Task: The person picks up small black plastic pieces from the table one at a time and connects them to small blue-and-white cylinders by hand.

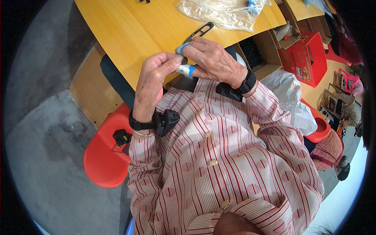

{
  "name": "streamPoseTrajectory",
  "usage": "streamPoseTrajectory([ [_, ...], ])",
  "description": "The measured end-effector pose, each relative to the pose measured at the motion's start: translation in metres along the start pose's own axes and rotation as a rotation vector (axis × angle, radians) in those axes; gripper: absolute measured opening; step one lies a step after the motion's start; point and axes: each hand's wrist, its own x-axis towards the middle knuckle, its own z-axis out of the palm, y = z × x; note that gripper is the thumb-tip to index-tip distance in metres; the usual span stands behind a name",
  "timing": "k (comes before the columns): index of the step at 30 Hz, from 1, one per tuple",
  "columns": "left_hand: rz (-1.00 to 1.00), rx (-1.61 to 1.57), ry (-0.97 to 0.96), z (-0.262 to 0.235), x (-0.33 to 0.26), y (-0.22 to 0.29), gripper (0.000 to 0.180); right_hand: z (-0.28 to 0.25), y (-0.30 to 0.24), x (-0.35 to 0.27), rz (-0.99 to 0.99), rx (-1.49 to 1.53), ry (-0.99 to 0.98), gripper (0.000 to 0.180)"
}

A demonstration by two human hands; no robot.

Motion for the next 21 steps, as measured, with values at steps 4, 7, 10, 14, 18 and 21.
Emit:
streamPoseTrajectory([
  [4,0.147,0.261,0.025,-0.008,-0.005,0.003,0.034,-0.004,0.000,0.001,0.074,0.011,-0.073,0.034],
  [7,0.410,0.448,0.040,-0.003,-0.008,0.010,0.049,0.000,-0.001,0.001,0.106,0.079,-0.081,0.035],
  [10,0.529,0.630,-0.041,-0.001,-0.005,0.013,0.064,-0.001,-0.006,0.004,0.092,0.119,-0.051,0.034],
  [14,0.588,0.658,-0.113,-0.005,-0.005,0.011,0.071,0.000,-0.008,0.005,0.054,0.096,-0.052,0.034],
  [18,0.630,0.701,-0.104,-0.003,-0.005,0.014,0.069,0.000,-0.007,0.002,0.018,0.078,-0.043,0.034],
  [21,0.650,0.763,-0.092,0.000,-0.007,0.019,0.068,0.000,-0.007,0.002,-0.015,0.047,-0.031,0.034],
])
